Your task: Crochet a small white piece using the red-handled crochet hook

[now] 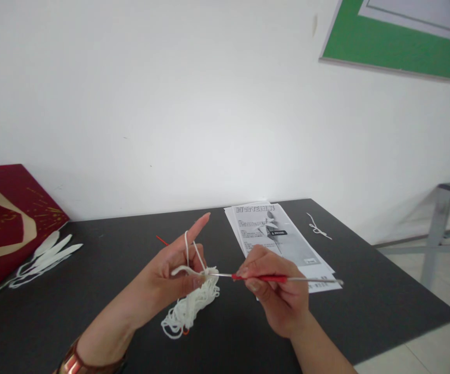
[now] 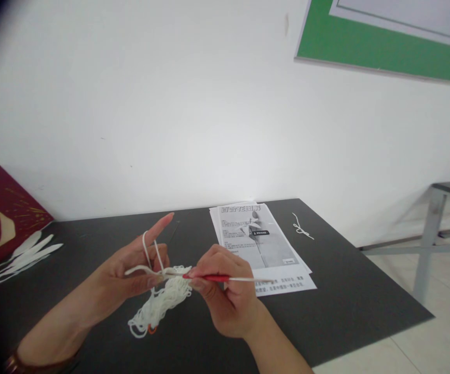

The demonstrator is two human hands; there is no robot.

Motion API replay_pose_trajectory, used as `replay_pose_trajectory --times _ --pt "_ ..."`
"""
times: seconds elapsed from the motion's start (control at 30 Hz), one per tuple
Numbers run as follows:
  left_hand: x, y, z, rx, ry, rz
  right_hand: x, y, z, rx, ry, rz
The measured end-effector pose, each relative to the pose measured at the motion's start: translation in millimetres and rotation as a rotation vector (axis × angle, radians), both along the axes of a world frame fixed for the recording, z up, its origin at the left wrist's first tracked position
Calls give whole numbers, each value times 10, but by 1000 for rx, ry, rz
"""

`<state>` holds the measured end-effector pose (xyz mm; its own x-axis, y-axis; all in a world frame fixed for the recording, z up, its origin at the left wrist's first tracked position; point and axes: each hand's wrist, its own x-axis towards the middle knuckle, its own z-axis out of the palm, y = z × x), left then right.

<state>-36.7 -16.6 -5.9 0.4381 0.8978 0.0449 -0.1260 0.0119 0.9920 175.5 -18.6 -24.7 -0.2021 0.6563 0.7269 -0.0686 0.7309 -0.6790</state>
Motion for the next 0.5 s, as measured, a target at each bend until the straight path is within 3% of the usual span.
replay_pose_trajectory --times 0.23,0.5 --pt "124 6 31 176 200 328 -72 -28 8 405 -263 -147" --pt "199 -98 -26 323 347 540 -103 -13 -56 470 -277 -168"
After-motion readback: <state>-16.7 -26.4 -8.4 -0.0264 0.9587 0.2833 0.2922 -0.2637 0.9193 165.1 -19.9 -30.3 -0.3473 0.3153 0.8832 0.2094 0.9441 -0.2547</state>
